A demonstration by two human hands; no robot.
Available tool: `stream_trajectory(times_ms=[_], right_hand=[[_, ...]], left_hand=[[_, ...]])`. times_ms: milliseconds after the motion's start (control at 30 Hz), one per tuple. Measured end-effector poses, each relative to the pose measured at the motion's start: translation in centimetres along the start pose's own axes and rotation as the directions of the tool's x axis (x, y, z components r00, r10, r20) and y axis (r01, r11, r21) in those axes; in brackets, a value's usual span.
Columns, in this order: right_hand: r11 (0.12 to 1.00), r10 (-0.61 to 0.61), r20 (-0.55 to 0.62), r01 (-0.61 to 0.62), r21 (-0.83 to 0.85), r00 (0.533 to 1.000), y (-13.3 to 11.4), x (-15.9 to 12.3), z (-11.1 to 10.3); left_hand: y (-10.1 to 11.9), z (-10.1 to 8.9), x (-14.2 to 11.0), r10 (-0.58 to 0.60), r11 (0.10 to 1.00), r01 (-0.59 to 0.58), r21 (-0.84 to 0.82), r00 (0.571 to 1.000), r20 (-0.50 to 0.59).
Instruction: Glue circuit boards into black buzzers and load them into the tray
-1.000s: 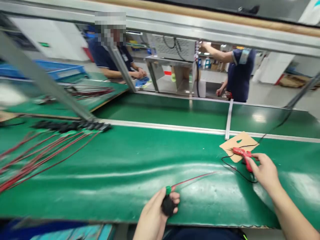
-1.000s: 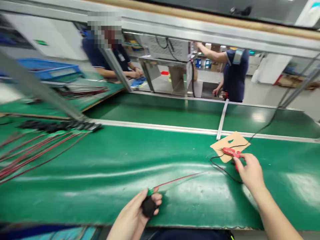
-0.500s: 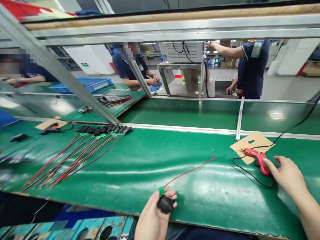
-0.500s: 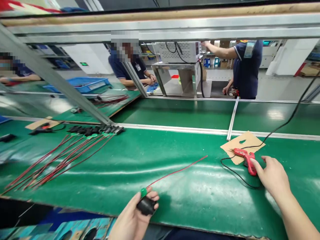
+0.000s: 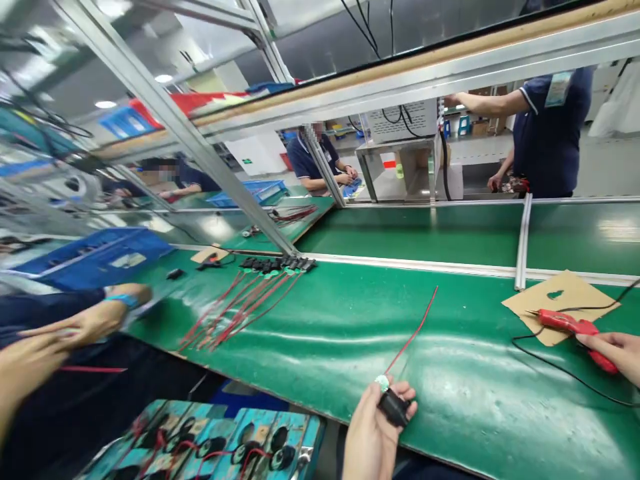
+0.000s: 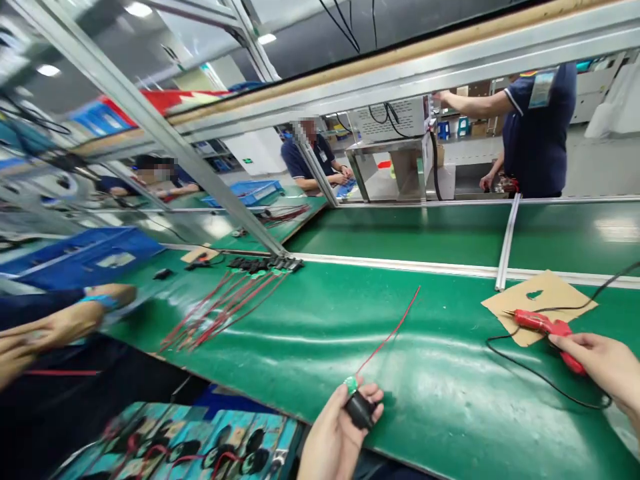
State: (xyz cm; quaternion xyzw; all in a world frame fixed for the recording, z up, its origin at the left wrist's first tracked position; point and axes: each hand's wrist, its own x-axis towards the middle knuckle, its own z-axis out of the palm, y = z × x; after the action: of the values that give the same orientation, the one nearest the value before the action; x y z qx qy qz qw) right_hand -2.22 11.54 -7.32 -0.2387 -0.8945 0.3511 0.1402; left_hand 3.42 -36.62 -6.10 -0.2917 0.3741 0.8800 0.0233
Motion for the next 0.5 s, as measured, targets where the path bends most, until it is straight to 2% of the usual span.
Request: stream_trajectory(times_ms=[67, 100, 167, 267, 333, 433, 500], right_hand=[[0.976, 0.161, 0.101, -0.174, 0.128, 0.982, -1.5, -1.3, -0.7], [0.955, 0.182, 0.129, -0.206, 0.215, 0.975, -2.4, -2.0, -1.0], [0.898, 0.182, 0.077, -0.198, 0.393, 0.98, -4.4, -3.3, -1.5], [0.772, 0.175, -0.023, -0.123, 0.624, 0.984, -7.6, -5.0, -2.4], [0.714, 0.132, -0.012, -0.086, 0.695, 0.991, -9.6, -6.2, -2.9], [0.714, 0.026, 0.186, -0.148, 0.685, 0.982, -12.0, -7.7, -2.7], [0.741, -0.026, 0.348, -0.215, 0.636, 0.937, -13.2, -8.7, -1.7]], left_hand=[[0.8, 0.7, -0.1, 0.028, 1.0, -0.028, 0.009, 0.999, 0.043], [1.1, 1.0, -0.1, 0.035, 0.999, -0.036, 0.013, 0.998, 0.057], [1.2, 1.6, 0.0, 0.022, 0.999, -0.024, 0.027, 0.998, 0.057], [0.5, 2.4, 0.0, -0.049, 0.997, 0.046, 0.065, 0.998, 0.049], [-0.4, 2.8, -0.2, -0.087, 0.993, 0.081, 0.086, 0.993, 0.079], [-1.7, 3.5, -0.8, -0.128, 0.988, 0.114, 0.1, 0.98, 0.152], [-2.3, 4.0, -1.1, -0.15, 0.985, 0.132, 0.107, 0.972, 0.183]])
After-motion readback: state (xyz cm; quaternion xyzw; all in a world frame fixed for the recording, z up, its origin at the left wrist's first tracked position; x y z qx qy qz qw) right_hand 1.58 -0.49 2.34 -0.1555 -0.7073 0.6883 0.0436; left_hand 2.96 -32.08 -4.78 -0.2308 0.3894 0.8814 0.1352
